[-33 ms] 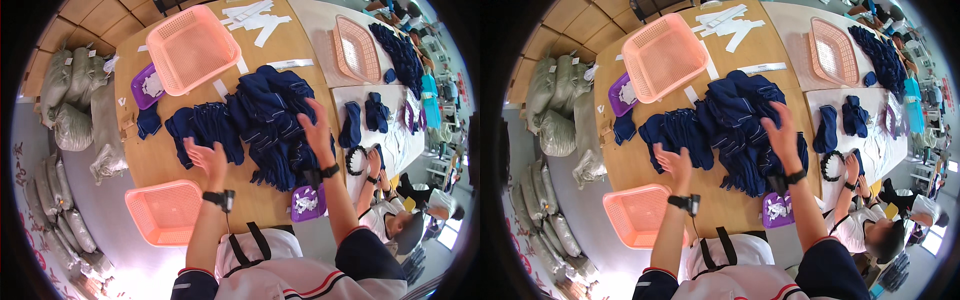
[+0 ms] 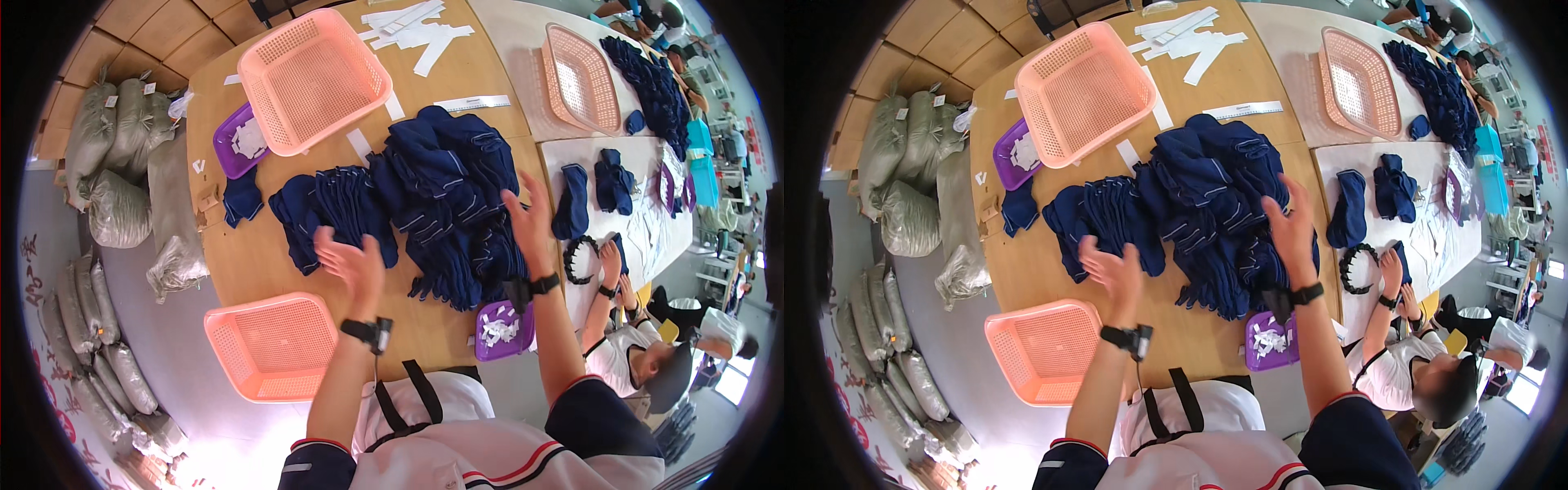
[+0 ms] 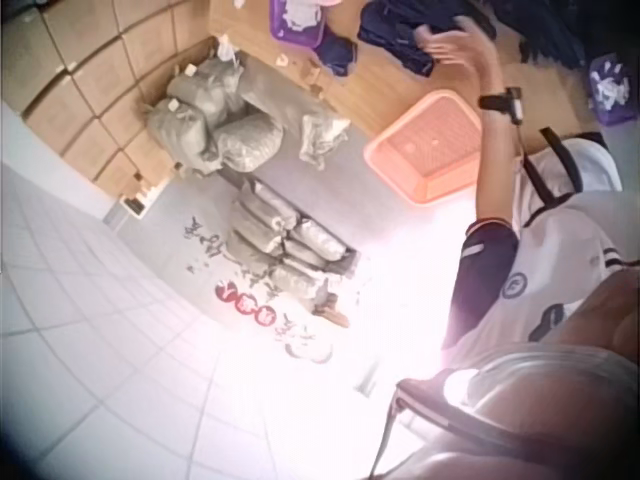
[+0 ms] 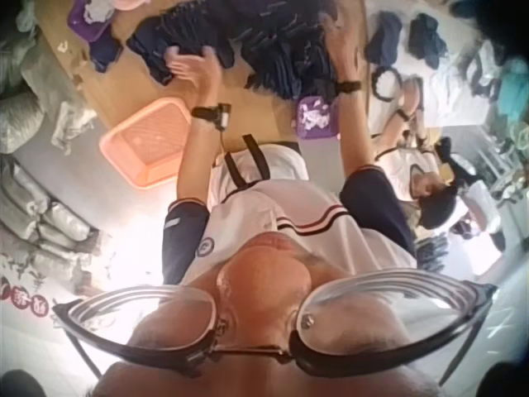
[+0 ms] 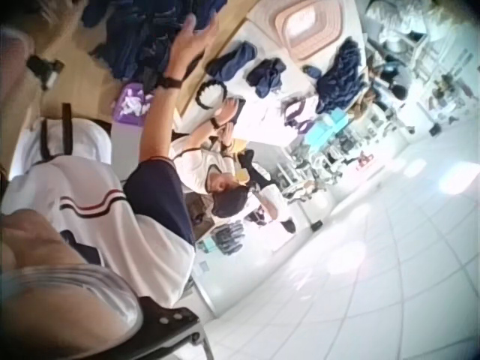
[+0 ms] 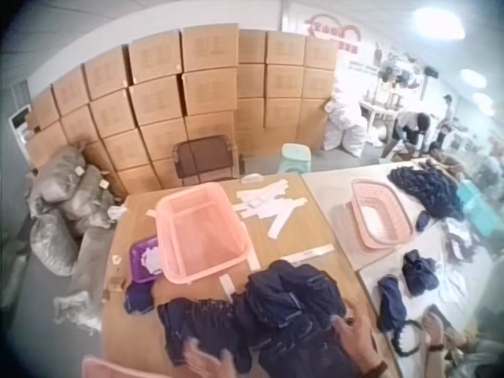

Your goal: Sorting small white components into a tray within a shoe manufacturing workshop.

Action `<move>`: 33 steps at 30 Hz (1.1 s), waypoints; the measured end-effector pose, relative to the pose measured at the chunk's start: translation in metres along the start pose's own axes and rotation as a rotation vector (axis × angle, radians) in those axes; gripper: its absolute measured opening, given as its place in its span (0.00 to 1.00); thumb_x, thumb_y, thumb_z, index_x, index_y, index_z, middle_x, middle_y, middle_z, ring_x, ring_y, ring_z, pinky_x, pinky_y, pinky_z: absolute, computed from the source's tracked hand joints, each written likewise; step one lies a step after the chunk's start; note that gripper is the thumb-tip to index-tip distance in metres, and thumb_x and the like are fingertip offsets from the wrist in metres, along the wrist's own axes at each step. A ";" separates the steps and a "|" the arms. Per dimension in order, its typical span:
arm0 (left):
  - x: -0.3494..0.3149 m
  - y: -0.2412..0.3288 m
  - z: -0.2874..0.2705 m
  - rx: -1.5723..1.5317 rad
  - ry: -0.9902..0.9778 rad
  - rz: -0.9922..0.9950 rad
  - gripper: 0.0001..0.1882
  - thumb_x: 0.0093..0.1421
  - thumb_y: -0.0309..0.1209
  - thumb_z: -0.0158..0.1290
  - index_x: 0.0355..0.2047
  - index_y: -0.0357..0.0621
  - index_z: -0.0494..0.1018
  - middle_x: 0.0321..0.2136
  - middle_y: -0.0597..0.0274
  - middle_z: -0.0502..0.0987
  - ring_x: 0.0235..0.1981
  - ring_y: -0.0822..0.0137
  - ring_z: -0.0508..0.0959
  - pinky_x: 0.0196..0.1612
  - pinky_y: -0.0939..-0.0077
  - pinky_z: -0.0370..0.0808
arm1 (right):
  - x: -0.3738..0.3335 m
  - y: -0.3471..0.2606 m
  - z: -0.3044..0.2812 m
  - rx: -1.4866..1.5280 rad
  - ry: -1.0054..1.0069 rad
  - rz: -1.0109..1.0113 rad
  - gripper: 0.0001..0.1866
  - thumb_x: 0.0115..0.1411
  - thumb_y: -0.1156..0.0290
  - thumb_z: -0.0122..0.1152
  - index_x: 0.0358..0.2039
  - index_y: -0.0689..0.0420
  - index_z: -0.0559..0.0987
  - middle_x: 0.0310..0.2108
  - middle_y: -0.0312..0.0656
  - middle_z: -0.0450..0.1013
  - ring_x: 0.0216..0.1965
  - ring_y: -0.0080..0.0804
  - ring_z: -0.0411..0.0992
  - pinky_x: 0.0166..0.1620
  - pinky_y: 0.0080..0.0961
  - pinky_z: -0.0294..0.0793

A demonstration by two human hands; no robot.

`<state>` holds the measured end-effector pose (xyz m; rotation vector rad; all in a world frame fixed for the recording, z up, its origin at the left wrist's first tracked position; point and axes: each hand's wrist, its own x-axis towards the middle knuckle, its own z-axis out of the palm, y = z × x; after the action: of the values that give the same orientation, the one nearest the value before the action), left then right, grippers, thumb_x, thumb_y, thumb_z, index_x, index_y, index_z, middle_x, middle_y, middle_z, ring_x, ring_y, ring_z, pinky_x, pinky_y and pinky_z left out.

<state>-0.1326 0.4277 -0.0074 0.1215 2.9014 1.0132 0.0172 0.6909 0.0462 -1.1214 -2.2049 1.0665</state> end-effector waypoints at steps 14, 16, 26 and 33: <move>-0.126 0.016 0.094 -0.727 -0.652 -0.022 0.61 0.41 0.38 0.78 0.67 0.31 0.50 0.64 0.41 0.59 0.65 0.51 0.64 0.68 0.62 0.61 | -0.094 0.061 0.012 -0.101 -0.189 0.288 0.52 0.53 0.53 0.73 0.68 0.69 0.56 0.62 0.65 0.66 0.64 0.54 0.66 0.66 0.37 0.64; -0.115 0.006 0.082 -0.814 -0.669 -0.029 0.58 0.42 0.36 0.77 0.66 0.33 0.52 0.63 0.44 0.62 0.64 0.53 0.65 0.67 0.62 0.62 | -0.105 0.045 0.023 0.024 -0.208 0.261 0.55 0.53 0.55 0.74 0.69 0.72 0.52 0.66 0.67 0.59 0.69 0.53 0.59 0.70 0.34 0.57; -0.117 0.036 -0.051 -1.072 -0.629 -0.215 0.42 0.52 0.22 0.68 0.65 0.38 0.59 0.58 0.58 0.70 0.58 0.65 0.71 0.64 0.71 0.65 | -0.113 -0.078 0.012 0.055 -0.163 -0.087 0.54 0.51 0.59 0.74 0.71 0.63 0.53 0.60 0.61 0.67 0.61 0.59 0.66 0.62 0.45 0.65; -0.037 0.047 -0.129 -0.868 -0.305 0.075 0.41 0.53 0.27 0.69 0.64 0.35 0.61 0.57 0.56 0.72 0.57 0.66 0.72 0.63 0.73 0.65 | -0.081 -0.197 0.035 0.072 -0.092 -0.211 0.53 0.54 0.55 0.71 0.71 0.66 0.52 0.54 0.56 0.69 0.54 0.56 0.67 0.55 0.50 0.66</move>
<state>-0.1044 0.3806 0.1242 0.2950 1.9852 1.9434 -0.0540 0.5357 0.1785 -0.8028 -2.2762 1.1156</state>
